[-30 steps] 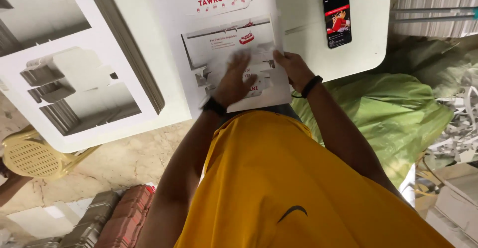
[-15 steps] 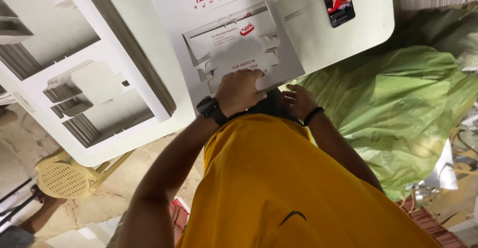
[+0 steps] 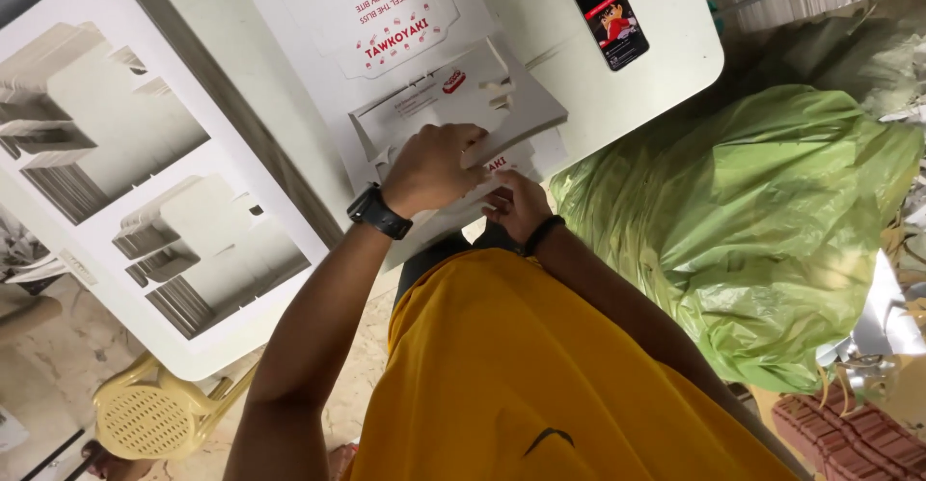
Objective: Punching out pre-cut cardboard shapes from sheets to prepare them for assembly.
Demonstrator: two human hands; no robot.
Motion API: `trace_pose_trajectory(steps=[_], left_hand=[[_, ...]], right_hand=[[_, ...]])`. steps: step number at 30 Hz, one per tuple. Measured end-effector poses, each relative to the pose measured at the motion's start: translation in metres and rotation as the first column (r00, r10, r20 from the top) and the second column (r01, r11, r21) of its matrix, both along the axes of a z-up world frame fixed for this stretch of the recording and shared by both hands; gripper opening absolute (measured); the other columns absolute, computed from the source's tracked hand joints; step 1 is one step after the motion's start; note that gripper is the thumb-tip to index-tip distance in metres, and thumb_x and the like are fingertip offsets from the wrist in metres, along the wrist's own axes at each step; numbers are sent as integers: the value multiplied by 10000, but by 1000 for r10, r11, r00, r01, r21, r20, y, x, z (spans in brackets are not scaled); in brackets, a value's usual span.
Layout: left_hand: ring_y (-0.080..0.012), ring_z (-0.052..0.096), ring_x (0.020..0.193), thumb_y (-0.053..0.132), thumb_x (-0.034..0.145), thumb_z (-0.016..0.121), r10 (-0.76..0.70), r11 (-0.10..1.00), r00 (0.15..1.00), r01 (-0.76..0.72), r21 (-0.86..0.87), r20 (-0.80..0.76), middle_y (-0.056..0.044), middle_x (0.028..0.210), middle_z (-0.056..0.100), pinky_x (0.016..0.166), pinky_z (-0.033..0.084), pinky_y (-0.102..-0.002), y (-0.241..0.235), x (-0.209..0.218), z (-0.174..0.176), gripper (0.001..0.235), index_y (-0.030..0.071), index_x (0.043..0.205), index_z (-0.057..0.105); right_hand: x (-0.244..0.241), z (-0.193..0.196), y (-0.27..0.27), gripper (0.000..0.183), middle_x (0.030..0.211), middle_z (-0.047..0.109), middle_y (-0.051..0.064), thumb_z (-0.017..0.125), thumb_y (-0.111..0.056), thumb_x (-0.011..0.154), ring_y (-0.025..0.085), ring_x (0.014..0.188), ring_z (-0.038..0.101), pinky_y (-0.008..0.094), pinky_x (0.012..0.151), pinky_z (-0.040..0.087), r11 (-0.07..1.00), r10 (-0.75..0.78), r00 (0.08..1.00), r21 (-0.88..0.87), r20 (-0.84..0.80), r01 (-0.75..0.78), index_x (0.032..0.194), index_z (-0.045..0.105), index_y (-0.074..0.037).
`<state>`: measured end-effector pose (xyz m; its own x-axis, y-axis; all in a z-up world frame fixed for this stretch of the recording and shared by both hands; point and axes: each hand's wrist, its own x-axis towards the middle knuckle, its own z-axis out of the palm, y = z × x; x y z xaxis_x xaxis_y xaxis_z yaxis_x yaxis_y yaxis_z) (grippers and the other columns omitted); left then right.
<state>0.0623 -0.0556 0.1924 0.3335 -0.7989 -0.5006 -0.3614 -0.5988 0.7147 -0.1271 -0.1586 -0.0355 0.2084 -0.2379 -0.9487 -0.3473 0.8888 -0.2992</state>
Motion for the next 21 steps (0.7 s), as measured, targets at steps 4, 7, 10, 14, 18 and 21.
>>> trace_pose_trajectory(steps=[4,7,10,14,18,21], left_hand=[[-433,705,1069,252,891,711,18,999,1000,-18,-30,13,-213,1141,735,875,578,-569,1,10,3,504,25,1337,650],[-463,693,1072,236,878,736,31,998,999,-32,-52,-17,-223,1124,734,847,578,-607,3,7,12,509,23,1332,649],[-487,694,1049,260,885,748,33,997,999,-35,-74,-24,-253,1108,730,814,578,-623,2,4,8,504,-3,1307,664],[-380,757,918,202,897,731,56,992,995,-64,-108,-77,-252,1074,741,836,584,-591,5,4,8,457,-10,1296,665],[-437,715,1010,198,891,740,67,987,994,-78,-139,-81,-218,1077,750,802,594,-568,9,4,-4,443,25,1293,677],[-421,718,1011,217,893,753,76,984,992,-91,-154,-101,-215,1076,751,812,598,-537,10,6,-7,452,23,1294,677]], right_hand=[[-11,-6,4,912,1037,475,124,841,-206,790,379,926,664,628,785,648,977,14,994,-212,-109,-37,1489,257,-150],[3,65,-4,857,1047,520,98,694,-213,938,285,1065,647,495,890,635,861,257,955,-415,-145,-295,1591,141,-244],[16,85,0,753,1052,632,164,691,-263,900,294,995,690,436,792,673,791,360,902,-436,-238,-430,1561,331,-218],[3,47,27,779,1123,657,212,729,-290,887,343,1070,705,510,875,652,787,347,893,-430,-286,-443,1542,307,-282],[-4,33,44,773,1156,509,211,767,-295,907,345,972,718,453,810,681,930,130,979,-323,-158,-176,1481,256,-207],[-4,38,49,813,1132,528,230,807,-301,875,353,909,720,470,765,683,945,50,990,-315,-132,-90,1432,231,-164]])
